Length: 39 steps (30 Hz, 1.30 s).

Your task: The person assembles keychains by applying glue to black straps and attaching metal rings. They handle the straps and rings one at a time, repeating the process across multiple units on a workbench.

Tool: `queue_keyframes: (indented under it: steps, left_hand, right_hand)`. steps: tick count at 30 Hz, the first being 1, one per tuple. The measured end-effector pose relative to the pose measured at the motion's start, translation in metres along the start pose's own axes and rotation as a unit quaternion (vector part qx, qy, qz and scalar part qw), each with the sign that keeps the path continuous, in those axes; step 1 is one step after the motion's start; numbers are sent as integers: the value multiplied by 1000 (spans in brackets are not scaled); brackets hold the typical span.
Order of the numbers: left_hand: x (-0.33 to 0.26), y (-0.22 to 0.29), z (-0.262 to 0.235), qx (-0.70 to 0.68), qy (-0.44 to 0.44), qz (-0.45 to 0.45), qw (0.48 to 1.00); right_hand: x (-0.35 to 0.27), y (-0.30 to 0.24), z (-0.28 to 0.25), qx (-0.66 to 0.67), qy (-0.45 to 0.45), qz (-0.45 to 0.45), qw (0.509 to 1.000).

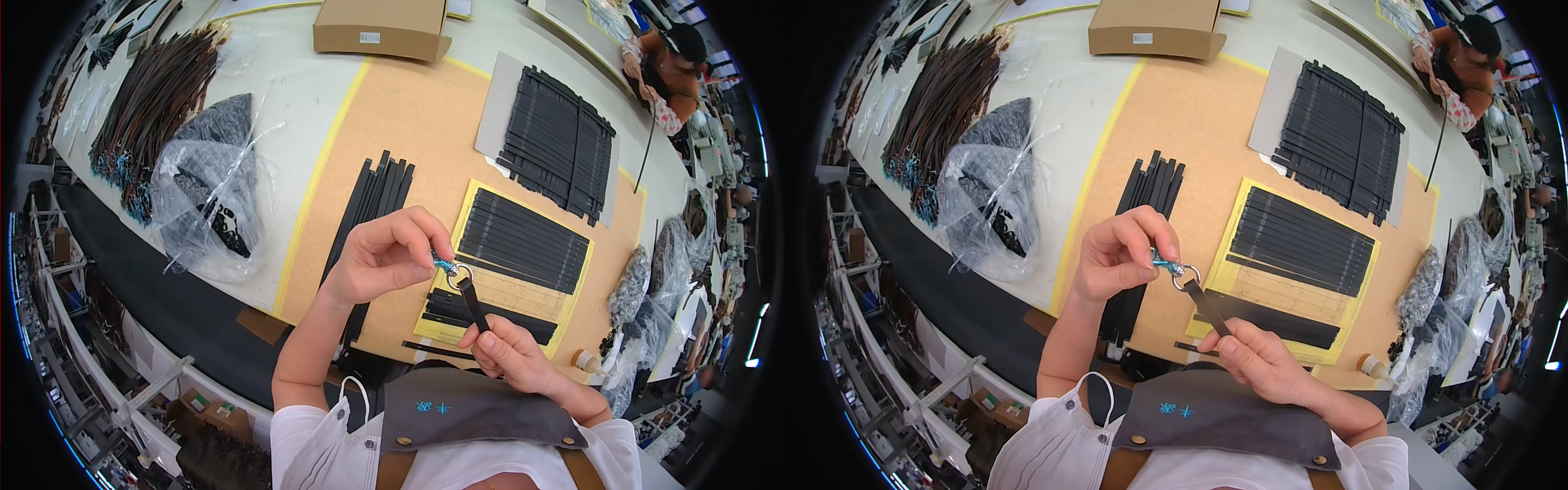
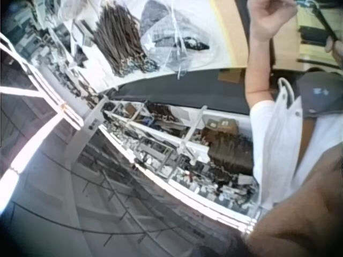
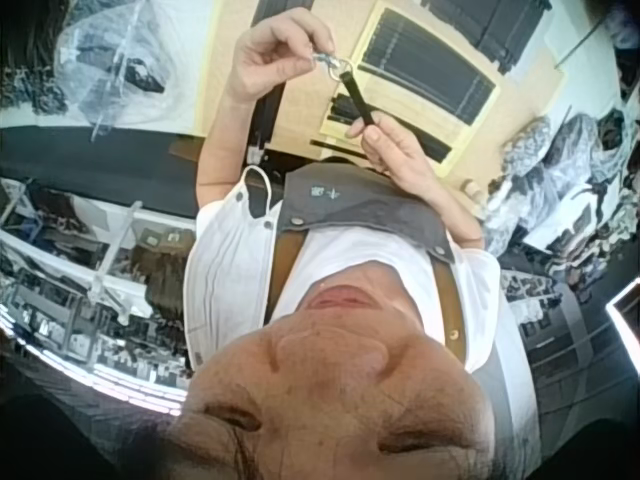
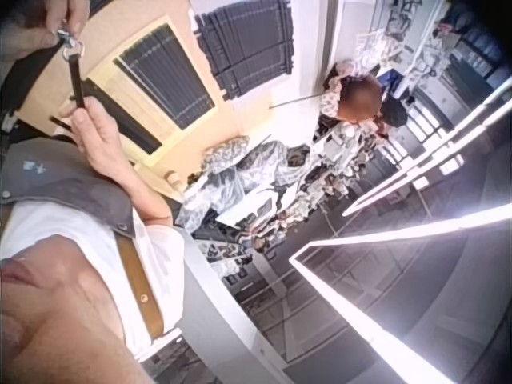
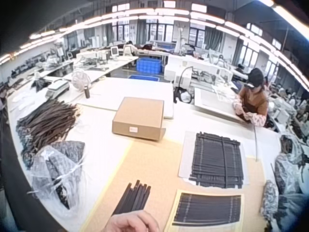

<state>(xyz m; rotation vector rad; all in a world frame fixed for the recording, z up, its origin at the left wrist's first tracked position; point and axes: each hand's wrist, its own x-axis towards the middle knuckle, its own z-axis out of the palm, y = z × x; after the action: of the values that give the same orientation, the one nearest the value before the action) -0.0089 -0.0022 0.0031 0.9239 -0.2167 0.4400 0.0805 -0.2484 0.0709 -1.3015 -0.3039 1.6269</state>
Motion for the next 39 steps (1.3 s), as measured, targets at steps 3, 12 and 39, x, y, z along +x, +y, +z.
queue_keyframes:
  steps: [3, 12, 39]
  left_hand:
    - [-1, 0, 1, 10, 5, -1, 1000]
    - [-1, 2, 7, 20, 33, -21, 999]
    - [16, 25, 57, -18, 178, -244, 953]
  right_hand:
    - [0, -2, 1, 45, -8, 28, 999]
    - [0, 1, -1, 85, -31, 21, 996]
    - [14, -76, 7, -110, 25, -34, 993]
